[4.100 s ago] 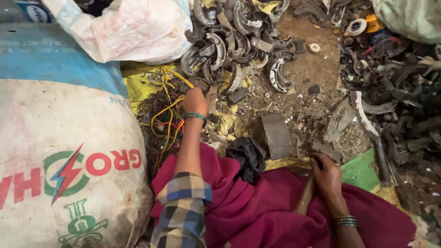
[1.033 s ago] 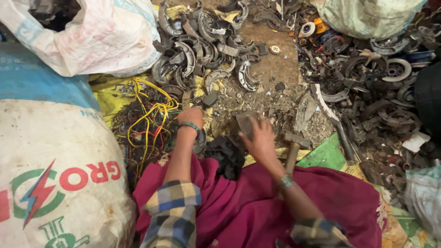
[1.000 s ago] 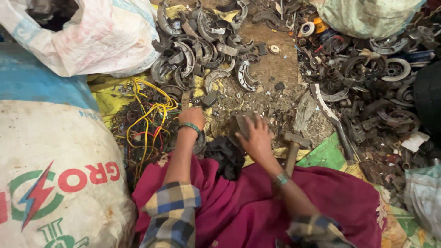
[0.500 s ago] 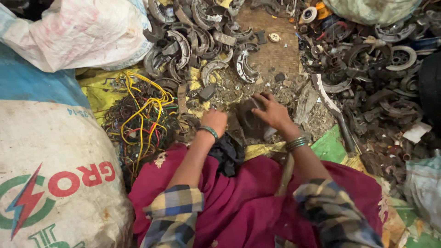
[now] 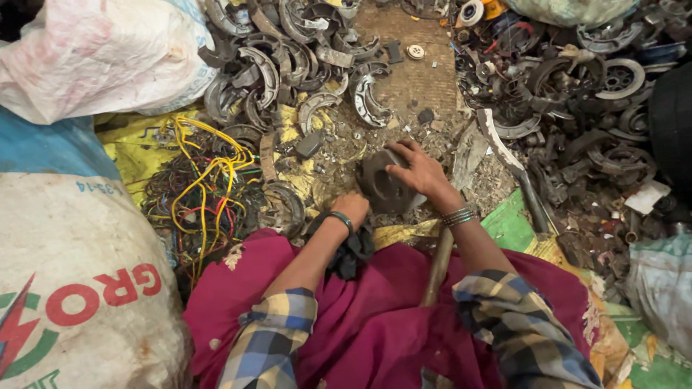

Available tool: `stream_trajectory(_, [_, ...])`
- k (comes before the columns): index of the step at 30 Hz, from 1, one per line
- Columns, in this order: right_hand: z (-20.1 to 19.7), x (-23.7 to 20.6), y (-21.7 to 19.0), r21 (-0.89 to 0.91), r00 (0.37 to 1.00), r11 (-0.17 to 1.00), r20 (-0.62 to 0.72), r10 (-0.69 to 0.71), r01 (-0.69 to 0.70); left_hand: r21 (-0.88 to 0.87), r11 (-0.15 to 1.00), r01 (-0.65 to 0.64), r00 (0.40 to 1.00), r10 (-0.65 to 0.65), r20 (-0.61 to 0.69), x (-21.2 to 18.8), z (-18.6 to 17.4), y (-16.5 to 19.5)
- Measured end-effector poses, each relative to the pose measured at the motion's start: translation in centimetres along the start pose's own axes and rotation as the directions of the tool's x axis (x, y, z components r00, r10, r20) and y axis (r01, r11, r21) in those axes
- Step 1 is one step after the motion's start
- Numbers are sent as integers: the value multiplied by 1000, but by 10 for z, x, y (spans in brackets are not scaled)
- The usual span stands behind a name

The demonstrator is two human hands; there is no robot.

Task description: The person sits on the ground in a scrap yard, sorting through a large bag of metal parts. They use a hammer to break apart or flatten various metal pieces, including a watch and curved metal components, placing the processed items into a nearby container.

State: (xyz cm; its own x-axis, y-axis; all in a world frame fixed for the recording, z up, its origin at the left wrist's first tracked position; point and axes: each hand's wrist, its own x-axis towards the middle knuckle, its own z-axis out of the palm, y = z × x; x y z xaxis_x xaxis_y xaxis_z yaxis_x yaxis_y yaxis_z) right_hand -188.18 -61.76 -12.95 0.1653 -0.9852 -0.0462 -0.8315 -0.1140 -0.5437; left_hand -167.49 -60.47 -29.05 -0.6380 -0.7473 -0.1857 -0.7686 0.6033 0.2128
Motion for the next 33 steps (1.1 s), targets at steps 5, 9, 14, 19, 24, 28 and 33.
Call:
stream_trajectory(5, [-5, -2, 1, 5, 1000, 1000, 21, 18, -19, -6, 996, -89, 986, 87, -141, -4, -8, -1])
stream_trajectory(9, [-7, -2, 0, 8, 999, 1000, 38, 11, -11, 142, 989, -43, 981, 68, -179, -5, -34, 6])
stream_trajectory(14, [-6, -2, 0, -27, 1000, 1000, 27, 14, -14, 179, 984, 17, 980, 19, -197, -10, -49, 10])
stream_trajectory(19, [-4, -1, 4, -19, 1000, 1000, 19, 4, -3, 199, 979, -45, 999, 49, -12, -2, -31, 4])
stream_trajectory(24, [1, -8, -2, -64, 1000, 998, -15, 23, -24, 32, 997, -69, 947, 55, 317, 12, -13, -8])
stream_trajectory(28, [11, -25, -21, -140, 996, 990, -82, 18, -30, 28, 996, -81, 953, 69, 295, 13, -5, -7])
stream_trajectory(33, [27, -55, -48, -181, 968, 981, -252, 17, -64, 30, 999, -26, 920, 12, 391, 10, -6, 3])
